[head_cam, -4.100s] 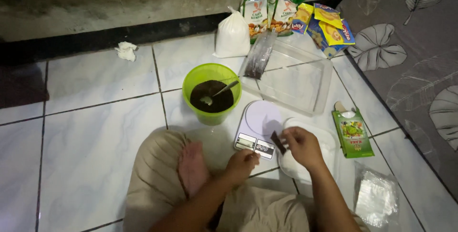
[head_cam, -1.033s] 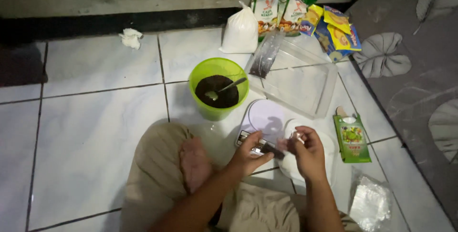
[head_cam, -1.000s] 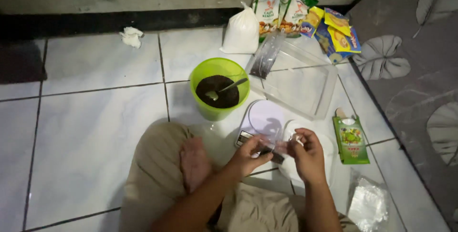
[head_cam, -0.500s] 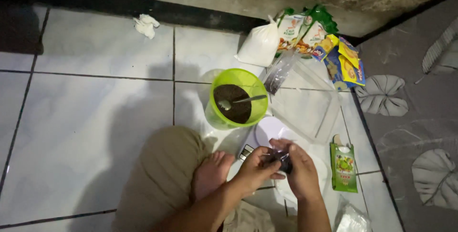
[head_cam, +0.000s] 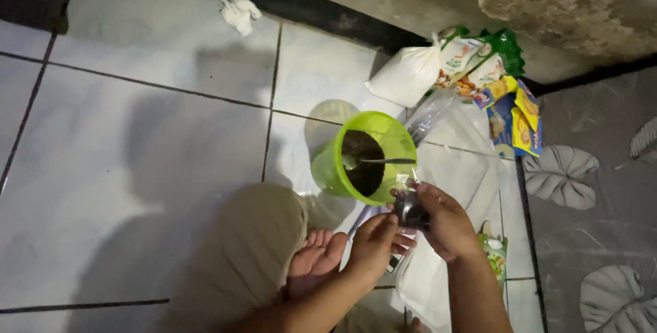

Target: Scooping dark powder into small plastic bags and weighing them on a digital scale

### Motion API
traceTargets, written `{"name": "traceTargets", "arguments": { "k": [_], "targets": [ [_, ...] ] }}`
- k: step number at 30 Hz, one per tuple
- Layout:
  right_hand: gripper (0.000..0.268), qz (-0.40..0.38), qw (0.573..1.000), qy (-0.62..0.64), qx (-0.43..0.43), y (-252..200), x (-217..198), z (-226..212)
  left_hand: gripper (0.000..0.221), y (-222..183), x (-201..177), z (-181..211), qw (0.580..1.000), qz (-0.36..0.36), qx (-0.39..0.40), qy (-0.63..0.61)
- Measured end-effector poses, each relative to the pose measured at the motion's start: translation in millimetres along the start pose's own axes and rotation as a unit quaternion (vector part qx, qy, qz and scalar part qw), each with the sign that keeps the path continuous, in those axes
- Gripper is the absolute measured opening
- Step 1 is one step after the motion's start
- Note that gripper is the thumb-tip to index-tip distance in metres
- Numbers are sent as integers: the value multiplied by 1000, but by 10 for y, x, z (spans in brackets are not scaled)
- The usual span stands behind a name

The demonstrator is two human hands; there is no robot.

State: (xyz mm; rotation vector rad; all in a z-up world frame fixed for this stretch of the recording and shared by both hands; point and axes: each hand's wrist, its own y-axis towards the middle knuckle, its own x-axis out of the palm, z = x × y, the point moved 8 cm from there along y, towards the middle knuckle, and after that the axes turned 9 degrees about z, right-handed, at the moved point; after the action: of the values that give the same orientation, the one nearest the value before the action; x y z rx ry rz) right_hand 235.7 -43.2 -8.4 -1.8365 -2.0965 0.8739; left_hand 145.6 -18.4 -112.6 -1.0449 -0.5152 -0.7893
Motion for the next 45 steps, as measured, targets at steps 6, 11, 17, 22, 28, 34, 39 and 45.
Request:
{"name": "traceTargets", "arguments": {
  "k": [6, 11, 17, 22, 28, 34, 39, 45],
  "targets": [
    [36, -63, 995, -69, -16, 103, 34, -91, 41, -19, 94, -2, 998, -25, -35, -46],
    [33, -40, 995, -95, -18, 108, 50, -156, 41, -23, 112, -42, 997, -22, -41, -62],
    [32, -2, 990, -141, -4, -24, 154, -260, 46, 5, 126, -99, 996, -38, -33, -67],
    [31, -8, 996, -85, 11, 28, 131, -208, 36, 17, 150, -150, 995, -41, -33, -82],
    [34, 32, 986, -163, 16, -151, 184, -333, 46, -64, 189, -88, 995, -52, -43, -71],
    [31, 17, 988, -156, 7, -126, 141, -321, 35, -76, 209, -118, 995, -54, -43, -66],
    [34, 18, 987, -161, 12, -126, 165, -315, 27, -70, 205, -126, 995, -45, -55, -71],
    [29, 26, 985, -172, 17, -103, 136, -281, 24, -30, 199, -218, 995, -53, -49, -70]
  ]
}}
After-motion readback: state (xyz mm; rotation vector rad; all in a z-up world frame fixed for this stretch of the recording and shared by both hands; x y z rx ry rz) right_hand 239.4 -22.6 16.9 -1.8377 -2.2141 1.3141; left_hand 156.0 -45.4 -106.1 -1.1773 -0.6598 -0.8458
